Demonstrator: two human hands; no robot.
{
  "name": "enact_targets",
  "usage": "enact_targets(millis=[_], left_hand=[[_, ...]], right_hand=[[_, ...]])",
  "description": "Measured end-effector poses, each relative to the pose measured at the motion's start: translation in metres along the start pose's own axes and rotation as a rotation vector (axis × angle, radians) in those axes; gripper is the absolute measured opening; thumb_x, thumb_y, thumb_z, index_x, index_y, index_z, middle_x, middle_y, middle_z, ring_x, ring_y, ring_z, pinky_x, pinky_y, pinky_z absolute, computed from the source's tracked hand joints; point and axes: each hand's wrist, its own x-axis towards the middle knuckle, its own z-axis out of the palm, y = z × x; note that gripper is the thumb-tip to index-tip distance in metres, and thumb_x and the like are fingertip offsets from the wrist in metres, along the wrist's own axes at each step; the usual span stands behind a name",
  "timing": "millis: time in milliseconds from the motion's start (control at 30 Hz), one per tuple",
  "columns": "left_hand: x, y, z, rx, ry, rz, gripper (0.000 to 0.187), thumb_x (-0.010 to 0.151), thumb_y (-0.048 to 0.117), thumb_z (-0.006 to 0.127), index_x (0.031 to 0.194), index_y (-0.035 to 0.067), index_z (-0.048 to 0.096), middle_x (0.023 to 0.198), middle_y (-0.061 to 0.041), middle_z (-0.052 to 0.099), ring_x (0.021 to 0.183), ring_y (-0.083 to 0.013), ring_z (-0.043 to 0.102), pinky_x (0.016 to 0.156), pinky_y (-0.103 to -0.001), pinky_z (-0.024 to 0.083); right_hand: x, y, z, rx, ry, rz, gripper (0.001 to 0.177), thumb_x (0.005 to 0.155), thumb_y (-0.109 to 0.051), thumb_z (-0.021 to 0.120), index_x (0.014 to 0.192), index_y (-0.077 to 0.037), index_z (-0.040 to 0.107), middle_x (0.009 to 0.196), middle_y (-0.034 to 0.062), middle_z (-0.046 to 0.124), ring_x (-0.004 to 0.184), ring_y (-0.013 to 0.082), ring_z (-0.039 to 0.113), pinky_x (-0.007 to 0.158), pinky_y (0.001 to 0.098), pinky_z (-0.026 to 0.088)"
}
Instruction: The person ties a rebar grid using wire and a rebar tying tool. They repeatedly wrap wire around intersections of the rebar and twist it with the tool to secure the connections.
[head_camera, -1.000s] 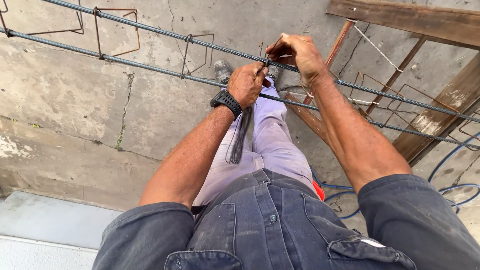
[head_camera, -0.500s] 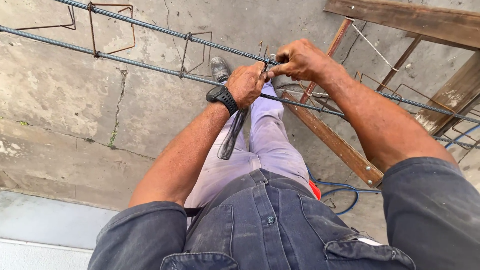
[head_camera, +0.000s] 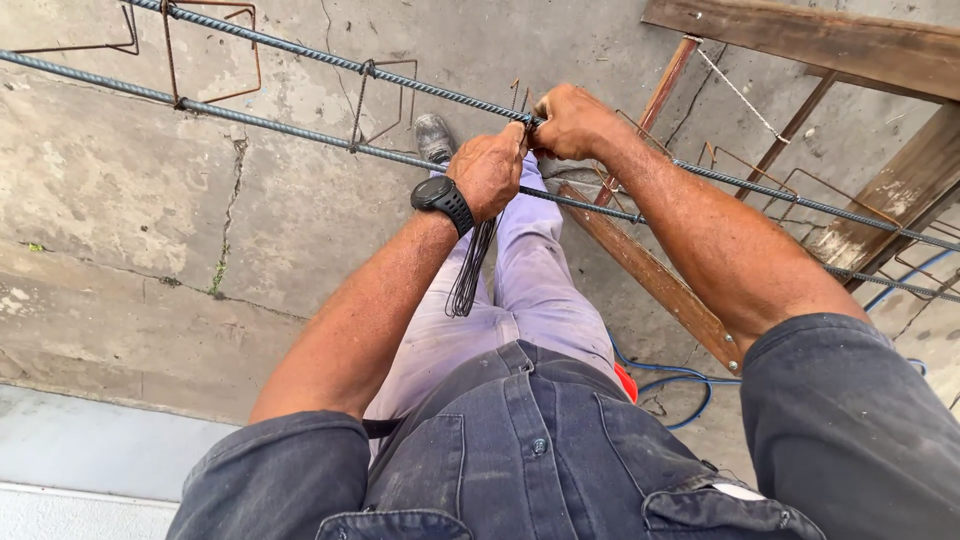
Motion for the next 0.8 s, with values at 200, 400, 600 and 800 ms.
enact_targets(millis=[200, 400, 600, 800], left_hand=[[-0.002, 0.004, -0.003, -0.006, -0.034, -0.039, 0.007, 0.095, 0.015, 0.046, 0.098, 0.009, 0.045, 0.072, -0.023, 0.065, 0.068, -0.0524, 0.059, 0.060, -0.057, 0.042], [-0.002, -0.003, 0.009, -0.010, 0.023, -0.017, 0.009, 0.097, 0.020, 0.051, 0.102, 0.012, 0.048, 0.070, -0.020, 0.067, 0.071, -0.0501, 0.062, 0.061, -0.055, 0.044], [-0.001, 0.009, -0.003, -0.030, 0.052, 0.004, 0.011, 0.098, 0.023, 0.049, 0.097, 0.012, 0.049, 0.073, -0.015, 0.066, 0.072, -0.0454, 0.062, 0.063, -0.053, 0.043], [-0.004, 0.049, -0.036, 0.113, -0.085, -0.294, 0.017, 0.094, 0.024, 0.050, 0.099, 0.009, 0.057, 0.086, -0.018, 0.064, 0.076, -0.0507, 0.062, 0.063, -0.062, 0.045]], right_hand=[[0.019, 0.024, -0.008, 0.524, -0.226, 0.167, 0.023, 0.078, 0.005, 0.070, 0.098, -0.005, 0.062, 0.090, 0.0080, 0.074, 0.085, 0.0165, 0.071, 0.078, 0.0310, 0.061], [0.025, 0.050, -0.005, 0.797, -0.200, 0.071, 0.018, 0.069, -0.030, 0.066, 0.080, -0.015, 0.066, 0.080, 0.0034, 0.070, 0.075, 0.0164, 0.069, 0.077, 0.0361, 0.060], [-0.009, 0.030, 0.016, 0.567, 0.426, -0.459, 0.010, 0.081, -0.011, 0.072, 0.089, -0.009, 0.066, 0.082, -0.0006, 0.065, 0.074, 0.0068, 0.056, 0.064, 0.0212, 0.048], [-0.030, 0.026, 0.036, 0.273, 0.756, -0.746, 0.013, 0.086, -0.002, 0.071, 0.095, -0.009, 0.064, 0.090, 0.0050, 0.065, 0.087, 0.0216, 0.057, 0.078, 0.0345, 0.046]])
